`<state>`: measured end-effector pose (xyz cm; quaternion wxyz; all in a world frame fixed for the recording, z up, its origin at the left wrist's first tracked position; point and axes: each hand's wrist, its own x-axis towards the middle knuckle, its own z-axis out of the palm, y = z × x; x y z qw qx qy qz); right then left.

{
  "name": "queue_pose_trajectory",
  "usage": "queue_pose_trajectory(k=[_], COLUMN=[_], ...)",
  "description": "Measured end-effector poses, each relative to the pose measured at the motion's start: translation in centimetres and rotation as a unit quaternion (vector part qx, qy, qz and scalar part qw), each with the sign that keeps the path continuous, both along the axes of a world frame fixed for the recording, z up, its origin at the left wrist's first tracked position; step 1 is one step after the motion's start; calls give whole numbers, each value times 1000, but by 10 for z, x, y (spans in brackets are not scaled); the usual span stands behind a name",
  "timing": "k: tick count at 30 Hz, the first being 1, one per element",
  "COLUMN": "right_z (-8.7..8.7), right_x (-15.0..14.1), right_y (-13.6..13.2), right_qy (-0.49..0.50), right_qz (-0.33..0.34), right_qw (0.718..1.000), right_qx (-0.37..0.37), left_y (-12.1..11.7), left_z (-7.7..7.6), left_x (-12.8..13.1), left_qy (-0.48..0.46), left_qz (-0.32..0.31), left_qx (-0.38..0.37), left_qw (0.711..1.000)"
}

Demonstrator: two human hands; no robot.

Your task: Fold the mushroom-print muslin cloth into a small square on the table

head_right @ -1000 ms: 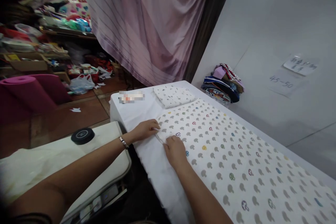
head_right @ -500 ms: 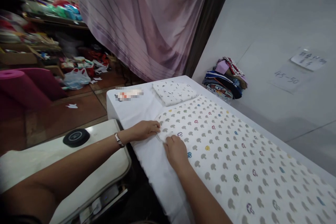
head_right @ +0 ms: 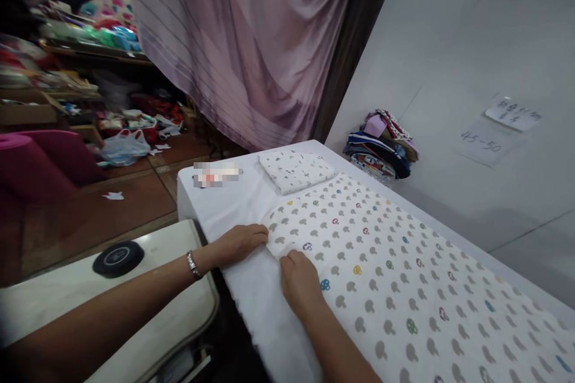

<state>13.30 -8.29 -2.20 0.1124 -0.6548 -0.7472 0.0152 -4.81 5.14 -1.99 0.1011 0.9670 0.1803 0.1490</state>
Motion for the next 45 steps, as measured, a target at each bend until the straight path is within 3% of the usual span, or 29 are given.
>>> queue_pose_trajectory(k=[3, 7, 11, 14, 16, 19, 25, 31, 34, 39, 41, 45], right_z=[-3, -8, -16, -20, -22, -22, -12, -12, -12, -16, -19, -22], right_x=[-2, -5, -8, -10, -10, -11, -12, -12, -11, -8, -7, -6], right_y=[-1, -1, 3, 5, 6, 6, 2, -1, -4, -12, -14, -20], right_qy=[17, 23, 25, 25, 27, 35, 114, 89, 88, 135, 161, 194], right_qz=[10, 20, 9, 6, 2, -11, -14, -6, 0, 12, 14, 27], right_qw=[1000, 999, 998, 997, 997, 997, 992, 994, 993, 987, 983, 977], right_qx=[19, 39, 62, 71, 73, 74, 56, 69, 82, 81, 84, 87], left_y=[-1, 1, 11, 24, 33, 43, 52, 67, 75, 74, 73, 76], left_z=[1, 6, 8, 8, 7, 10, 22, 11, 5, 10, 13, 16], left_x=[-2, 0, 12, 26, 37, 50, 58, 58, 60, 63, 66, 71], left_qy=[-4, -28, -51, -43, -5, 55, 102, 74, 14, -81, -57, -28], left_qz=[-8, 18, 151, 271, 309, 322, 330, 329, 336, 349, 350, 349], left_qx=[-28, -118, -174, -172, -157, -136, -180, -147, -206, -392, -405, -365], left_qw=[1000, 992, 972, 946, 938, 935, 921, 930, 919, 847, 843, 863])
